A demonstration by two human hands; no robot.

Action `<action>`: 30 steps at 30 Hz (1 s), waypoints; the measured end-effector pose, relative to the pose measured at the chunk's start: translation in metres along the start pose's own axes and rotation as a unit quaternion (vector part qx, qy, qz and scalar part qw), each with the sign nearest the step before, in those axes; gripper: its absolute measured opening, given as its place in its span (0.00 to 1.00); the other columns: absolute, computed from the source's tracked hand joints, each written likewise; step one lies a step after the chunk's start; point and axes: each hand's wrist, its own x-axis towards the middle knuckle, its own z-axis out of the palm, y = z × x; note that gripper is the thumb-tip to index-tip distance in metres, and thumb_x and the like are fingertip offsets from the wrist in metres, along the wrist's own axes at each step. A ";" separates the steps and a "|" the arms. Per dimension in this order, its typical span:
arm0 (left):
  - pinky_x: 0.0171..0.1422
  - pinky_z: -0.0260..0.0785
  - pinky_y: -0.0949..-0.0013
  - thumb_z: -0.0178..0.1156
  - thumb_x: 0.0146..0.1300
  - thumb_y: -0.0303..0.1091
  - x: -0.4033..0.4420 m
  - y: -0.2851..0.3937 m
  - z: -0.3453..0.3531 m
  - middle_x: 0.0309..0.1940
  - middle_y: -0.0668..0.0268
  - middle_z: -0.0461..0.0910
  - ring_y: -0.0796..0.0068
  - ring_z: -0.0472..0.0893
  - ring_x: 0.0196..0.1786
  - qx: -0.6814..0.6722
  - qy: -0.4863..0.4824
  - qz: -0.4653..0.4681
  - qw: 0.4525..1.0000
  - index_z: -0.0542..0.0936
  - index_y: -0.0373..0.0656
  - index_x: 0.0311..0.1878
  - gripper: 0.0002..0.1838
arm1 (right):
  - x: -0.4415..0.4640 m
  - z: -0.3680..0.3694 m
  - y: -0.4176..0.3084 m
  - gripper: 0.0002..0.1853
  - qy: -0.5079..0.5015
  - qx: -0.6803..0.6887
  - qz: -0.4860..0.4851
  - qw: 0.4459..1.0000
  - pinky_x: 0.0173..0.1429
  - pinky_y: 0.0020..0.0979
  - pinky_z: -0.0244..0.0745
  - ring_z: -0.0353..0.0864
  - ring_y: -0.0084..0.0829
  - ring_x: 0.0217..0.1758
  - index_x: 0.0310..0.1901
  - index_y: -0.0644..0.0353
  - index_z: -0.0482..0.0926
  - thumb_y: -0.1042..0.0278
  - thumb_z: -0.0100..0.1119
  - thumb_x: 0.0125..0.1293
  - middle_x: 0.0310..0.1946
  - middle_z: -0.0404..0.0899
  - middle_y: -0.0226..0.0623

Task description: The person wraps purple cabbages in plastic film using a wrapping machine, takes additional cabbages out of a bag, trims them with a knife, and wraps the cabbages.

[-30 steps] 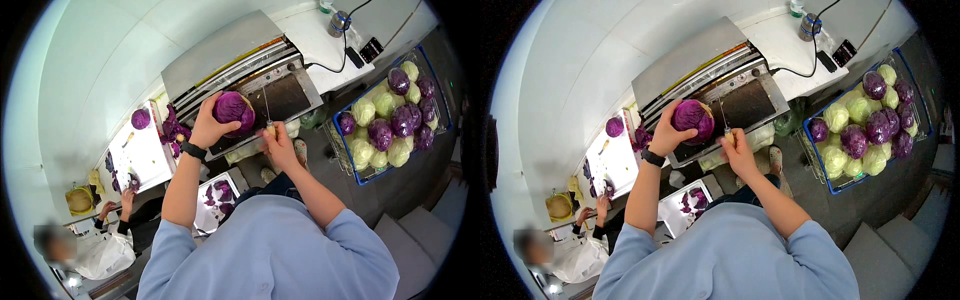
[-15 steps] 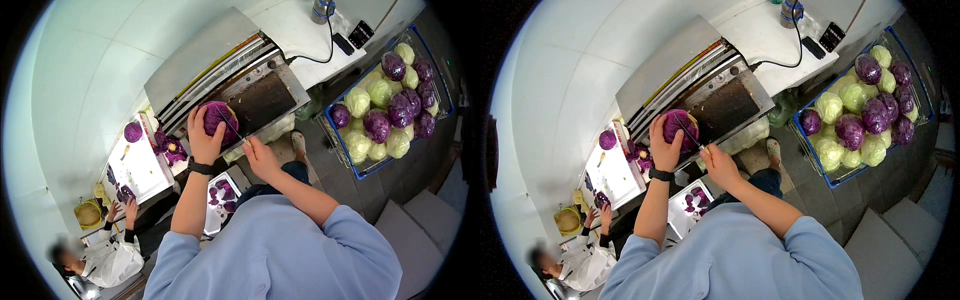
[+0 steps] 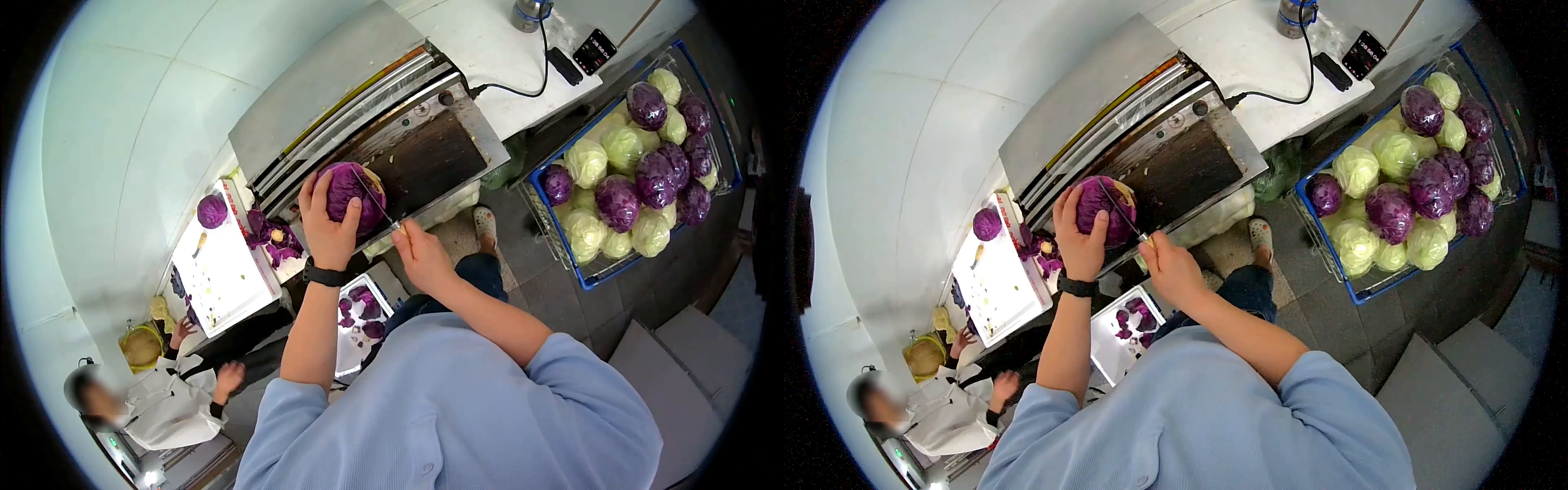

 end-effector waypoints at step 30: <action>0.72 0.63 0.57 0.64 0.66 0.41 0.000 -0.036 -0.003 0.63 0.54 0.74 0.57 0.74 0.65 -0.081 0.018 0.003 0.997 0.75 0.40 0.66 0.28 | 0.023 -0.004 0.002 0.17 0.051 -0.051 0.077 0.994 0.41 0.57 0.73 0.81 0.63 0.37 0.43 0.63 0.70 0.54 0.49 0.78 0.30 0.81 0.58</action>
